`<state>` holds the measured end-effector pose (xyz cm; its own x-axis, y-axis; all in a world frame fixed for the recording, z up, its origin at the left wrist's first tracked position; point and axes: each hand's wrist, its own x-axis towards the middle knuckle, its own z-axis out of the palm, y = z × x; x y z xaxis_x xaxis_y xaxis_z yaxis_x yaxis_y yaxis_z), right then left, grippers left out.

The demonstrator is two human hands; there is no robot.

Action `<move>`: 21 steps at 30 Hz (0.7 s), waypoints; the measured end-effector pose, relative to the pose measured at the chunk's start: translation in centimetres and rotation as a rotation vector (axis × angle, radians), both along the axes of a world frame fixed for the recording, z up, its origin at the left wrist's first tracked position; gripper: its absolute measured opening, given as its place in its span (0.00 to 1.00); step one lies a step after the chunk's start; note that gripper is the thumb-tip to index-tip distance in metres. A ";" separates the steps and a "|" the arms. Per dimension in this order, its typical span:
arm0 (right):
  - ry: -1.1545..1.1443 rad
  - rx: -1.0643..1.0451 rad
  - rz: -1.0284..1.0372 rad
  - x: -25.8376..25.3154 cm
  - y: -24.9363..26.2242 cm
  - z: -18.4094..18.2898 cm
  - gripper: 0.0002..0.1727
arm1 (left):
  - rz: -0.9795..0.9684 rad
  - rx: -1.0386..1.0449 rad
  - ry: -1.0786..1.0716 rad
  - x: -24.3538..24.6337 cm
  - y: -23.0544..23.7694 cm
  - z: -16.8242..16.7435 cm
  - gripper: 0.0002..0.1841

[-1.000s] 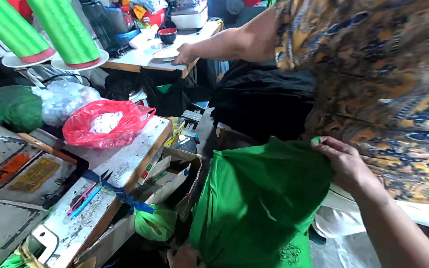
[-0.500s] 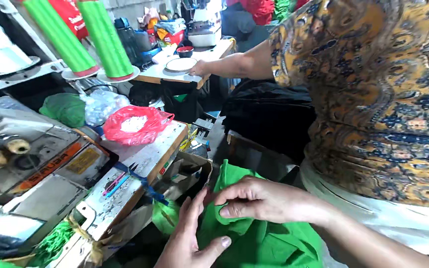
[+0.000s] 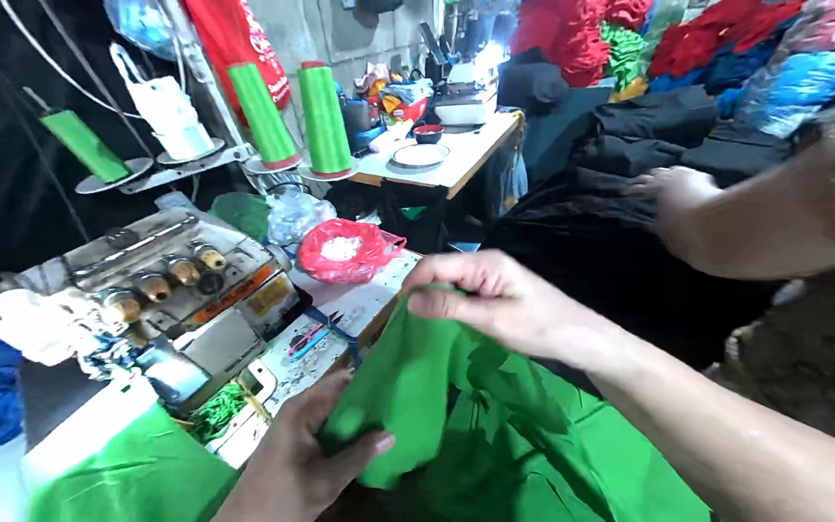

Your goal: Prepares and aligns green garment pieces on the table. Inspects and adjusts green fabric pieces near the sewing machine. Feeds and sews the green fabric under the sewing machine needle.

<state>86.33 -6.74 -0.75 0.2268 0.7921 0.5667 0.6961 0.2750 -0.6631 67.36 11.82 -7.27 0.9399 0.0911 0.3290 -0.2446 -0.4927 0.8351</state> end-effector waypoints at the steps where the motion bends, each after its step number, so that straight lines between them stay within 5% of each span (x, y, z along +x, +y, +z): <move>1: 0.030 0.047 -0.014 0.1 0.3 0.9 0.10 | -0.016 0.018 0.019 -0.6 0.8 -0.5 0.12; 4: 0.119 0.070 -0.059 0.7 0.8 2.7 0.09 | 0.034 -0.002 0.021 -2.5 2.8 -0.7 0.09; 11: 0.048 -0.059 0.009 -1.1 2.8 3.3 0.08 | 0.318 -0.645 -0.152 -4.6 1.4 4.7 0.10; 15: -0.097 -0.441 0.142 -1.9 3.4 3.7 0.09 | 0.562 -0.587 -0.232 -5.9 2.1 6.3 0.13; 17: -0.038 -0.621 0.201 -3.0 4.5 3.4 0.19 | 0.547 -0.466 -0.214 -6.6 2.2 6.1 0.11; 19: 0.021 -0.521 0.283 -4.9 6.3 3.0 0.35 | 0.455 -0.335 -0.196 -6.8 1.8 5.4 0.07; 21: 0.045 -0.340 0.431 -6.4 8.8 2.5 0.39 | 0.382 -0.254 -0.257 -7.1 1.6 5.3 0.05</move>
